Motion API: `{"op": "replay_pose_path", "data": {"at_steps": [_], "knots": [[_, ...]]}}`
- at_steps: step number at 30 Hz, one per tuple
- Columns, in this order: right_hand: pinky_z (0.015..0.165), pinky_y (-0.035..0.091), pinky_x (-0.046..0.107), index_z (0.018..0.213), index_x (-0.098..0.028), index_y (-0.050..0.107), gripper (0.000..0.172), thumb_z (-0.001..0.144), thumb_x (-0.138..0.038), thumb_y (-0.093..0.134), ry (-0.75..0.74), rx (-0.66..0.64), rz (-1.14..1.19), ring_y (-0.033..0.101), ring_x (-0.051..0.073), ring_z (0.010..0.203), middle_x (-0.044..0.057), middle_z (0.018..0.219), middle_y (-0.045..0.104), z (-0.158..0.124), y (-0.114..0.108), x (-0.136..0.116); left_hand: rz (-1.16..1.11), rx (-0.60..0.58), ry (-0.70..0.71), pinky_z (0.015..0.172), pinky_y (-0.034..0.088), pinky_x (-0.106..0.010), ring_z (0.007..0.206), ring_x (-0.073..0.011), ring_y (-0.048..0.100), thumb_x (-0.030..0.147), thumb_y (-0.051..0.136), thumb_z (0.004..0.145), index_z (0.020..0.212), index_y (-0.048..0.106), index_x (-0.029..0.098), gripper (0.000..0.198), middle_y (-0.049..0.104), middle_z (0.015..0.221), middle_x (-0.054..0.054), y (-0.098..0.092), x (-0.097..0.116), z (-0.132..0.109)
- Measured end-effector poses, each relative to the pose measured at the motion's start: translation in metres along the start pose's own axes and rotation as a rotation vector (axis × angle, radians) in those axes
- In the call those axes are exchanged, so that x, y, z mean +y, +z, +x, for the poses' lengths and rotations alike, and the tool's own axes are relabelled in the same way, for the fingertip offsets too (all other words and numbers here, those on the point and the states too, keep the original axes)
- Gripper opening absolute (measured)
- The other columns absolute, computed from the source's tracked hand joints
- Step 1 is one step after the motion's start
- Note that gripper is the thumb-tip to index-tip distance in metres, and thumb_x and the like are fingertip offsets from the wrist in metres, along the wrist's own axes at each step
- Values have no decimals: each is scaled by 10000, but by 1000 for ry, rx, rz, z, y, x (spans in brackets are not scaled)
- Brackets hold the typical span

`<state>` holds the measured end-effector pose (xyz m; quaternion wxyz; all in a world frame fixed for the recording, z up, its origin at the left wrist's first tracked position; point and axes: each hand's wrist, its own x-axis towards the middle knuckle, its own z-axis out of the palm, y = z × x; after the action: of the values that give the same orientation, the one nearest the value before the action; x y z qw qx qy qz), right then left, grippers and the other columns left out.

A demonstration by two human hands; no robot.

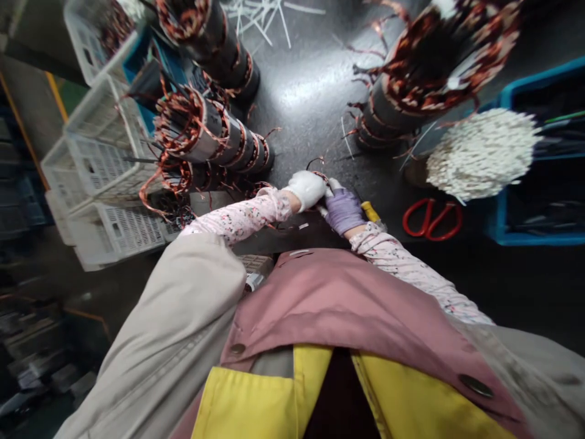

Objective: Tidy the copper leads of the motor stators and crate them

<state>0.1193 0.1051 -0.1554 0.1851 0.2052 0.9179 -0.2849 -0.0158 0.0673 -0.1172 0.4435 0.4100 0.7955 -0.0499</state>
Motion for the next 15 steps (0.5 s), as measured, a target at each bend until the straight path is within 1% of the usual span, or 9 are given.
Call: {"op": "replay_pose_path", "data": {"at_steps": [2,3,5,7,8,9,11,12,15], "knots": [[1048,460,469,1501,-91,498,579,947,-260,505,26,-32,-9,558,356,1284,232,1630,360,0,-3,-5,-63,-44,19,837,536,-311,888,-228,712,197,621,879,871,735,127,134,738,880,-100,3,-9,-8],[1048,460,459,1509,-99,492,575,956,-255,484,33,-44,-8,560,348,1286,225,1632,362,0,-3,-7,-132,-45,19,751,532,-273,771,-177,689,233,580,918,880,723,136,177,723,825,-73,6,-16,-14],[1057,453,446,1520,-115,484,575,967,-270,464,31,-52,-9,559,338,1295,210,1634,368,1,-3,-7,-364,40,-17,634,495,-240,603,-115,593,291,458,991,929,690,139,284,687,757,-40,10,-33,-29],[1075,441,449,1530,-119,475,586,974,-304,464,14,-46,-20,546,342,1314,205,1640,358,1,-3,-5,-560,183,-31,646,475,-243,589,-99,543,318,478,982,916,664,138,266,667,745,-20,14,-49,-39],[1080,437,454,1538,-117,463,600,974,-321,468,3,-40,-30,540,345,1321,209,1640,354,2,-3,-4,-589,222,-1,685,471,-249,625,-102,546,317,551,942,888,659,140,214,665,754,-9,16,-55,-40],[1080,437,460,1550,-114,444,620,971,-334,475,-11,-34,-41,536,349,1323,216,1638,355,2,-2,-2,-562,224,49,728,462,-253,667,-106,552,296,628,885,852,656,143,159,661,758,4,18,-59,-40],[1065,447,470,1572,-113,404,654,969,-354,478,-38,-17,-69,542,354,1309,232,1627,363,2,-3,0,-479,144,143,762,434,-258,699,-109,535,213,722,766,765,637,145,108,629,722,31,22,-60,-32],[1056,451,472,1579,-116,392,665,968,-363,480,-49,-13,-85,547,354,1298,237,1624,364,1,-3,1,-473,102,157,749,422,-258,679,-104,511,176,730,732,723,615,149,119,597,683,44,24,-57,-27],[1041,454,464,1581,-135,394,667,962,-363,495,-48,-28,-134,550,352,1293,234,1644,328,-1,-3,1,-649,33,72,677,403,-253,596,-83,438,99,706,692,636,501,175,226,484,590,75,28,-46,-13]]}}
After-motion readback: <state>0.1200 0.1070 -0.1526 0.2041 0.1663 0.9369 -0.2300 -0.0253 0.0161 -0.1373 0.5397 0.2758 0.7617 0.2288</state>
